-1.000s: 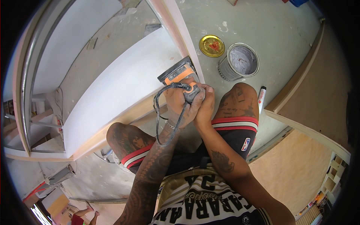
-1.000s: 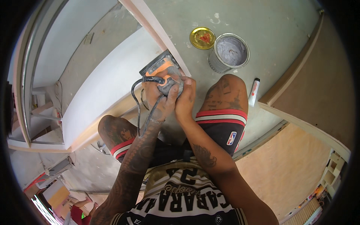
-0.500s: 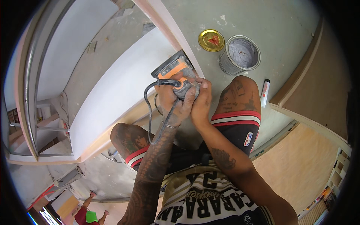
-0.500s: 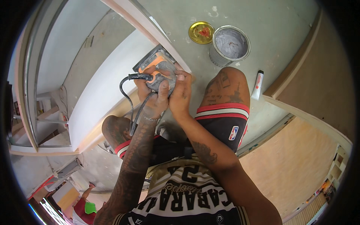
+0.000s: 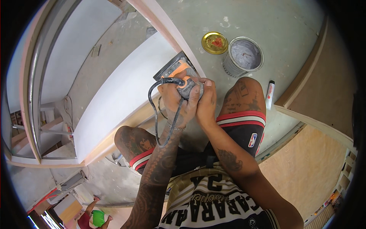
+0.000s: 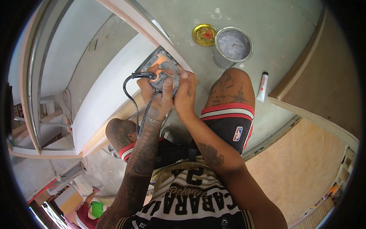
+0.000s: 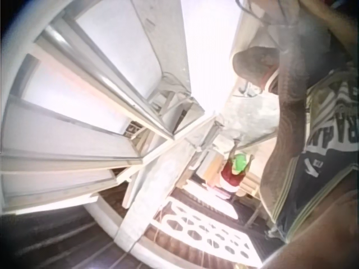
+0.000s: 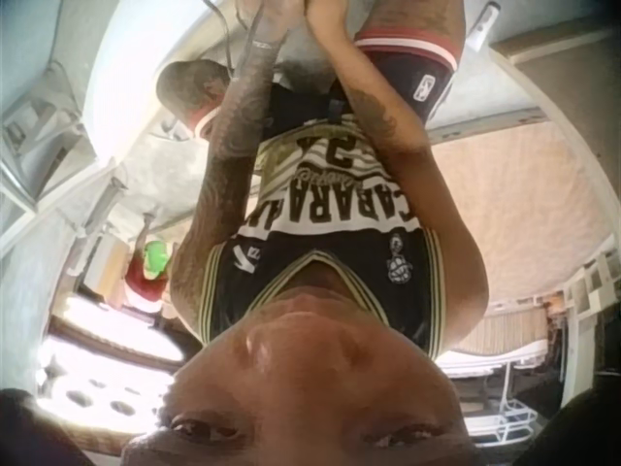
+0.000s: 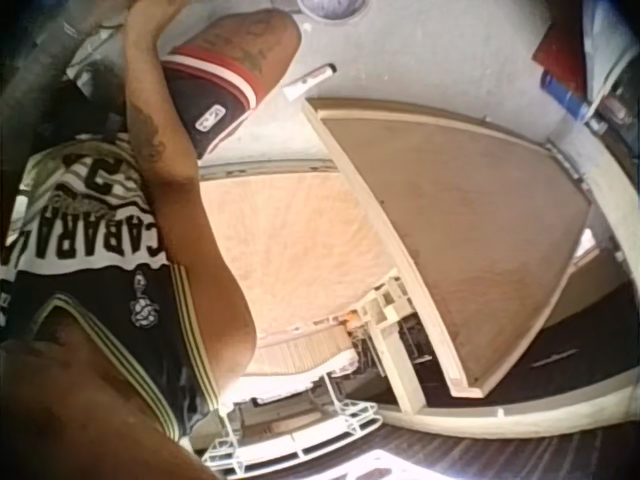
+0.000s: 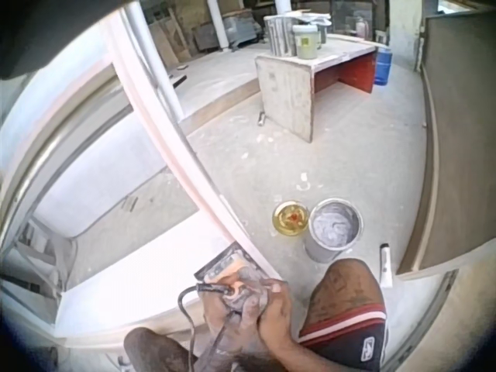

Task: Sanding the edges and surfaces of a wooden shelf unit using an electric sander.

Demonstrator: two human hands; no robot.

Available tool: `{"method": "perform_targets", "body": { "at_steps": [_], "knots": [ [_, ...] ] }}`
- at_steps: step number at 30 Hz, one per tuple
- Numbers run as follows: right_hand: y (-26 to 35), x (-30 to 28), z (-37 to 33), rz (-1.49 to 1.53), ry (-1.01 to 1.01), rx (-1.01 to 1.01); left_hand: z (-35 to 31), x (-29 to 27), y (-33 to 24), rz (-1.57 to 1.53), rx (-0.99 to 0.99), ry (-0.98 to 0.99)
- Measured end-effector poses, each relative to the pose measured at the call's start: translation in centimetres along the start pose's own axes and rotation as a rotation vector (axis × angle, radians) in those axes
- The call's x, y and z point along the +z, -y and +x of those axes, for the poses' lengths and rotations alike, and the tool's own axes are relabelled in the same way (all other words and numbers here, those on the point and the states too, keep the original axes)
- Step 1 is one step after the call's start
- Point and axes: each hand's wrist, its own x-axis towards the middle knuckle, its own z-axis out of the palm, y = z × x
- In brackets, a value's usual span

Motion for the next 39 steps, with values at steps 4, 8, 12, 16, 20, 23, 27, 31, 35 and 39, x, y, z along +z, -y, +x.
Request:
{"method": "perform_targets", "body": {
  "at_steps": [4,8,12,16,20,23,27,31,35,39],
  "knots": [
    [1.1,0.4,0.3,-0.083,-0.002,-0.026,0.2,-0.1,0.1,-0.004,-0.063,-0.011],
    [3.1,1.5,0.5,-0.007,0.018,-0.020,1.9,-0.8,-0.8,-0.129,-0.091,-0.035],
    [2.3,0.9,0.4,0.003,0.017,-0.016,0.9,-0.4,-0.3,-0.050,-0.070,-0.022],
    [1.1,0.7,0.2,0.045,0.005,-0.019,0.0,-0.1,0.2,-0.015,-0.068,-0.019],
    [3.6,2.1,0.4,0.122,0.017,-0.046,2.7,-1.9,-2.1,-0.178,-0.151,-0.067],
    [6.6,4.0,0.7,0.134,0.033,-0.075,5.5,-3.7,-3.6,-0.263,-0.141,-0.155],
    [10.6,6.5,1.9,0.234,0.105,-0.084,10.3,-6.3,-6.1,-0.255,-0.075,-0.228],
    [14.0,9.0,2.3,0.251,0.126,-0.097,13.4,-8.5,-7.7,-0.292,-0.026,-0.290],
    [13.2,7.9,1.8,0.212,0.101,-0.050,11.9,-7.7,-7.5,-0.280,-0.072,-0.266],
    [8.8,5.0,1.5,0.239,0.069,0.053,8.3,-4.5,-6.3,-0.216,-0.155,-0.207]
  ]
}}
